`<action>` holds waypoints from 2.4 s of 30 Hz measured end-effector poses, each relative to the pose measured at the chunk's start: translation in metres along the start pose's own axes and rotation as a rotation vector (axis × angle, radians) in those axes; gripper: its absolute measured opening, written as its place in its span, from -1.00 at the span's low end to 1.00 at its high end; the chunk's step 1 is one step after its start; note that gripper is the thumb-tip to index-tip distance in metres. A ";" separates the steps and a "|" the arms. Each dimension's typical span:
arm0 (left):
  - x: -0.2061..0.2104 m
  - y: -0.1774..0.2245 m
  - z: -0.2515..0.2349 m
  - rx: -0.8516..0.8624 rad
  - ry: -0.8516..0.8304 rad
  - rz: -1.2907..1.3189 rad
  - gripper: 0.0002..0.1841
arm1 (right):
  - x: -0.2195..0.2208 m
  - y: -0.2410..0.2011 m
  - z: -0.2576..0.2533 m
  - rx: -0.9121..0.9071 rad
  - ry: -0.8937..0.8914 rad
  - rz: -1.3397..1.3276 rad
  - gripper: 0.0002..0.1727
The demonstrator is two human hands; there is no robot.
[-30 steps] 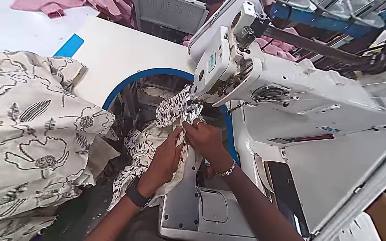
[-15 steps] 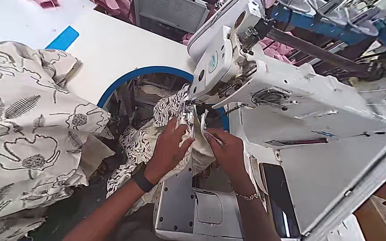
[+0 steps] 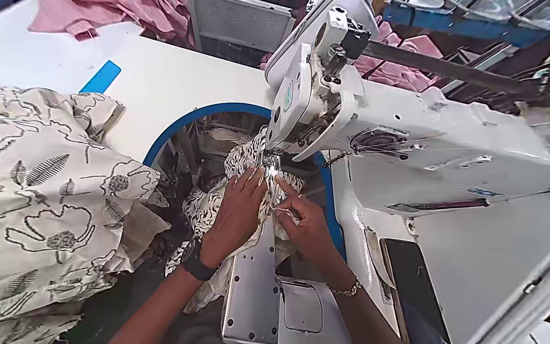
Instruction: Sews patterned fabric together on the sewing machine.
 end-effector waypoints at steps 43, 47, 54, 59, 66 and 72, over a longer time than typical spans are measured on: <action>-0.023 -0.021 0.040 -0.320 -0.164 0.536 -0.64 | -0.004 -0.032 0.075 0.401 -0.052 0.572 -0.76; -0.029 -0.028 0.044 -0.282 -0.048 0.458 -0.69 | -0.019 0.016 0.106 0.416 -0.209 0.176 -0.72; -0.017 0.036 0.071 -0.220 0.067 0.292 -0.71 | 0.001 -0.112 0.069 0.034 -0.237 0.966 -0.68; -0.005 0.015 0.070 -0.160 0.261 0.304 -0.71 | 0.055 -0.103 0.074 0.134 -0.277 0.836 -0.85; -0.013 0.009 0.070 -0.104 -0.248 0.547 -0.59 | 0.056 -0.117 0.053 0.180 -0.382 0.870 -0.85; -0.006 0.000 0.058 -0.035 -0.135 0.740 -0.73 | 0.057 -0.115 0.032 0.063 -0.218 1.095 -0.88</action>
Point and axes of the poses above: each hand's wrist, its own z-axis away from the middle knuckle, its own x-axis out of the palm, y = z × x, the point moved 6 cm from there along -z, towards the middle knuckle, and after that the axes turned 6 degrees about -y, right-handed, at the moved point
